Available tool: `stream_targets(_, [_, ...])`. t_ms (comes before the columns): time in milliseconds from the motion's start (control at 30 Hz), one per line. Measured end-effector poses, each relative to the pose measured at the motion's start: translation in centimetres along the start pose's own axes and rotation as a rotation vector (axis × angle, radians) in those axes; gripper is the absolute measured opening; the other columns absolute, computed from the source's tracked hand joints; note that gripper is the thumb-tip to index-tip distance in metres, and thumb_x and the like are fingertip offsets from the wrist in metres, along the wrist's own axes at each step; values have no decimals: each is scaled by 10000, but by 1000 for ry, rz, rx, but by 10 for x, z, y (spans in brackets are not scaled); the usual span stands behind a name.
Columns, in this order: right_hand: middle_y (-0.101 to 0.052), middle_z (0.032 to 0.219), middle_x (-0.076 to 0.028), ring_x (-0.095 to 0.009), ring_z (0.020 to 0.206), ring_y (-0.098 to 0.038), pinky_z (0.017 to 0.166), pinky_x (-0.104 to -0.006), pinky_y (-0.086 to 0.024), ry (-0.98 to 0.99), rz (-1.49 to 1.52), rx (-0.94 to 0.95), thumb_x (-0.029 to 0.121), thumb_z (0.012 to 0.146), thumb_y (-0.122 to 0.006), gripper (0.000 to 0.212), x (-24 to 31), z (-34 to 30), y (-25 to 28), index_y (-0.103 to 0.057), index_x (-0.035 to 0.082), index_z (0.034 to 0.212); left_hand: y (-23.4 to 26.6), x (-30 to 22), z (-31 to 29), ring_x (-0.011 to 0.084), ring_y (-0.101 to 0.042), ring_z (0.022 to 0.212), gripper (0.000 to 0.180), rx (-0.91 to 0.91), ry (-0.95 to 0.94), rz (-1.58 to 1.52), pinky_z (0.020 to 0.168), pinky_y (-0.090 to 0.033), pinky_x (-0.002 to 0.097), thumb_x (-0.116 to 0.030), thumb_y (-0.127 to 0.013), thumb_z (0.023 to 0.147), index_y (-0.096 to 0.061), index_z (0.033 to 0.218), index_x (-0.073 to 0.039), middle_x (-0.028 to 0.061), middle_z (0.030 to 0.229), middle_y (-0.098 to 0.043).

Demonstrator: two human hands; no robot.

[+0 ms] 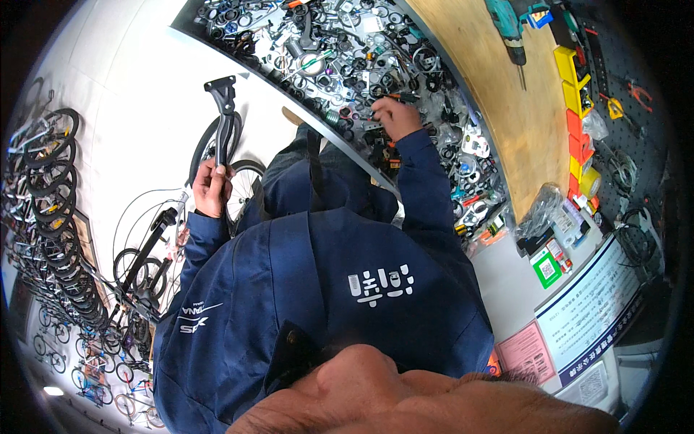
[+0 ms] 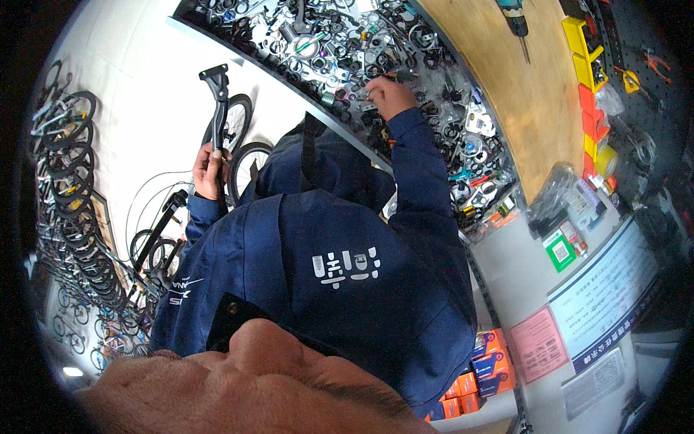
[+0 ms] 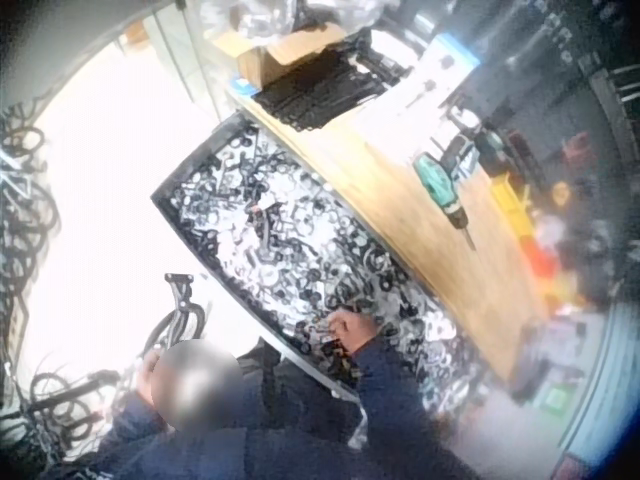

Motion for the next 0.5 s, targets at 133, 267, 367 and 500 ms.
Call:
stream_targets(133, [-771, 923, -103, -305, 827, -745, 728, -416, -588, -18, -39, -289, 181, 952, -667, 179, -3, -12, 41, -729, 151, 1117, -8, -7, 0, 32, -380, 476, 192, 6, -9, 26, 441, -295, 203, -167, -588, 1044, -583, 1188, -40, 94, 883, -671])
stream_targets(267, [-779, 940, -88, -276, 847, -754, 738, -403, -589, -99, -28, -357, 164, 959, -657, 197, -16, -20, 53, -717, 131, 1144, -23, -15, -1, 36, -394, 484, 203, 39, -28, 51, 446, -313, 203, -156, -585, 1040, -581, 1198, -28, 100, 888, -668])
stream_targets(367, [-781, 943, -86, -265, 853, -756, 738, -392, -587, -73, 84, -373, 145, 962, -641, 204, -22, -26, 49, -712, 127, 1153, -35, -19, 0, 40, -404, 490, 204, 65, -42, 71, 456, -326, 201, -152, -582, 1040, -580, 1195, -19, 103, 892, -666])
stream_targets(500, [-782, 941, -81, -250, 868, -759, 745, -383, -589, -34, 195, -276, 129, 964, -635, 189, -28, -37, 33, -719, 128, 1132, -46, -20, 2, 41, -407, 495, 201, 87, -29, 66, 467, -328, 199, -142, -574, 1040, -577, 1193, -12, 106, 887, -667])
Point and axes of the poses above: each hand's wrist, its own z-axis towards the middle knuckle, its own y-axis out of the back of the hand, x = y × z, the point moved 9 cm from there along z, towards the middle knuckle
